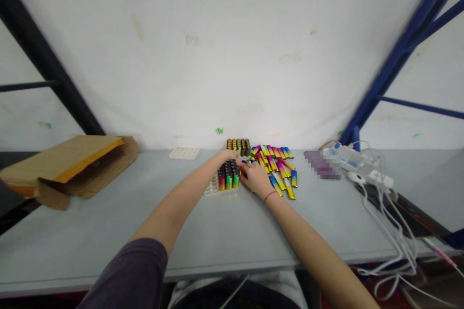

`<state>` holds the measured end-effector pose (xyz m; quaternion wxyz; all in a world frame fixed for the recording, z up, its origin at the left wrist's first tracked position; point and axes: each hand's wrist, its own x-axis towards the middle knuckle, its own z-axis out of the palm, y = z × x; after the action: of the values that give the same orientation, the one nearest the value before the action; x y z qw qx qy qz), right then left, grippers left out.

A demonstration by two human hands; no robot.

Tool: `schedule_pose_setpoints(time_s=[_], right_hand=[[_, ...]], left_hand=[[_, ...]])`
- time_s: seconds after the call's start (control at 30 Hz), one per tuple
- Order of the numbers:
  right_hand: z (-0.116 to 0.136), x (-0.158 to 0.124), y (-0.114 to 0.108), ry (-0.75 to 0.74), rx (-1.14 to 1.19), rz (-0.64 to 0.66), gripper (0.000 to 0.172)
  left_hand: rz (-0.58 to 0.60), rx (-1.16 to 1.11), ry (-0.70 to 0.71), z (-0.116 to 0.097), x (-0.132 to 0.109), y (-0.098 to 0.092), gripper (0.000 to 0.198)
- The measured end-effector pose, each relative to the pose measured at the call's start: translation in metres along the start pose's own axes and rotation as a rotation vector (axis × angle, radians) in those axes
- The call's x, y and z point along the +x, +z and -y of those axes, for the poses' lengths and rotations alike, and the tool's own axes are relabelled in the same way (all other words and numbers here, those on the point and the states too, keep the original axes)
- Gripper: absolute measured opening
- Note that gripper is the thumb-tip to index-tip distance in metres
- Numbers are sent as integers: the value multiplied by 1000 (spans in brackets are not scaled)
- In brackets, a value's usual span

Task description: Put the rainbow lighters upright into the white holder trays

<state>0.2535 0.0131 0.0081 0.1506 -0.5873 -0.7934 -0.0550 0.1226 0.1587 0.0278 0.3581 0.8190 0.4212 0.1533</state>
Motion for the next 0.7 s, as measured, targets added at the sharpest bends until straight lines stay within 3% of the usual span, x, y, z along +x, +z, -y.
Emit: schedule_pose_setpoints(time_s=[0.17, 0.27, 0.37, 0.47, 0.6, 0.7], right_hand=[[0, 4, -1, 7, -38, 19, 24], [1, 8, -3, 33, -45, 22, 24], [3, 12, -3, 88, -25, 37, 24], [5, 13, -4, 125, -7, 50, 23], [3, 12, -10, 156, 27, 61, 22], [-1, 10, -15, 120, 239, -78, 27]], left_hand=[[26, 47, -135, 3, -19, -15, 39], [-36, -8, -182, 15, -48, -28, 46], [-122, -232, -264, 30, -87, -35, 56], [-135, -274, -153, 40, -124, -33, 67], [-143, -307, 135, 38, -156, -11, 83], [-180, -307, 233, 33, -163, 12, 93]])
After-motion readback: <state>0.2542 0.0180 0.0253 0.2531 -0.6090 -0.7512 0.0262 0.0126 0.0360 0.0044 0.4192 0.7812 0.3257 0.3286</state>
